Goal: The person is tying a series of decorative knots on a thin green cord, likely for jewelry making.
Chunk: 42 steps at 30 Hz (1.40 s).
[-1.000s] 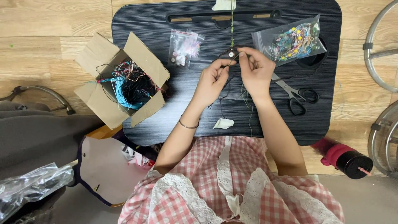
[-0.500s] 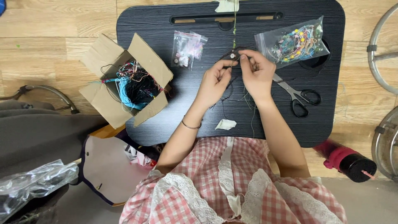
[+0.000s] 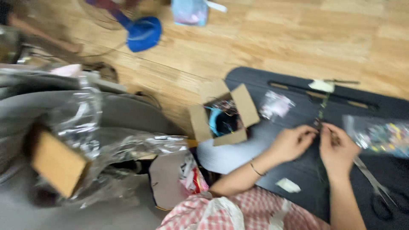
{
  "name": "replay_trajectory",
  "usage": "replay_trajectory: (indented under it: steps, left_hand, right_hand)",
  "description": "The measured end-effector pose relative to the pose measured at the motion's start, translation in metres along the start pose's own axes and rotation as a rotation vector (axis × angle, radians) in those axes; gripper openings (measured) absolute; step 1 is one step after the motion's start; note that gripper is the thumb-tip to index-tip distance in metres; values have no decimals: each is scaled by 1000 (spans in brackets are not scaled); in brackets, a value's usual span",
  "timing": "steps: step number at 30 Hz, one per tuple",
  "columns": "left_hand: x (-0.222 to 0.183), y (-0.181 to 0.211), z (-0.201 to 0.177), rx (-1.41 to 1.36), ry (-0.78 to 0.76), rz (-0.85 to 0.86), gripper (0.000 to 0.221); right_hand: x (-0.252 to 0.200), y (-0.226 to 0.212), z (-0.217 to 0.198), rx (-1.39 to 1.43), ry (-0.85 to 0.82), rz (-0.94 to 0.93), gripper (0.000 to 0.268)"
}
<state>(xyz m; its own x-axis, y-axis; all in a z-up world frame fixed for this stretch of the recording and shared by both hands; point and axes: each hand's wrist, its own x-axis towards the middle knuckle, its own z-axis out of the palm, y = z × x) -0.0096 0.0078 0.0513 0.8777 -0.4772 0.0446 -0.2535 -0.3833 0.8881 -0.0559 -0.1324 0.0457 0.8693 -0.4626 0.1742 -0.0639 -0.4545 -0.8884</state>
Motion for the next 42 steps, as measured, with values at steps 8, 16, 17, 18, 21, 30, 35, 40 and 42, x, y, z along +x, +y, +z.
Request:
replay_trajectory:
  steps: [8, 16, 17, 18, 21, 30, 35, 40, 42]
  left_hand:
    - [-2, 26, -22, 46, -73, -29, 29]
    - [-3, 18, -15, 149, -88, -129, 35]
    - [-3, 18, -16, 141, -95, -135, 35]
    - [-3, 20, -15, 130, -106, -137, 36]
    - [-3, 20, -16, 129, -126, -144, 36]
    - [-4, 25, -17, 86, -52, -137, 38]
    - [-3, 16, -17, -20, -70, -111, 28]
    - [-5, 25, -23, -130, -72, -121, 21]
    - [-6, 24, -23, -199, -53, -136, 22]
  right_hand:
    - [-4, 10, 4, -28, -10, 41, 16]
    - [-7, 61, 17, -54, 14, -67, 14]
    - [-7, 68, 20, -83, 19, -73, 13]
    - [-7, 75, 20, -117, 30, -77, 12]
    - [-8, 71, 23, -71, 29, -13, 12]
    - [-10, 55, 16, -79, -14, -58, 14]
    - [-7, 44, 9, -142, -33, -143, 13]
    - [-6, 13, -5, -136, -97, -218, 10]
    - [-3, 7, -7, -135, -152, -296, 13]
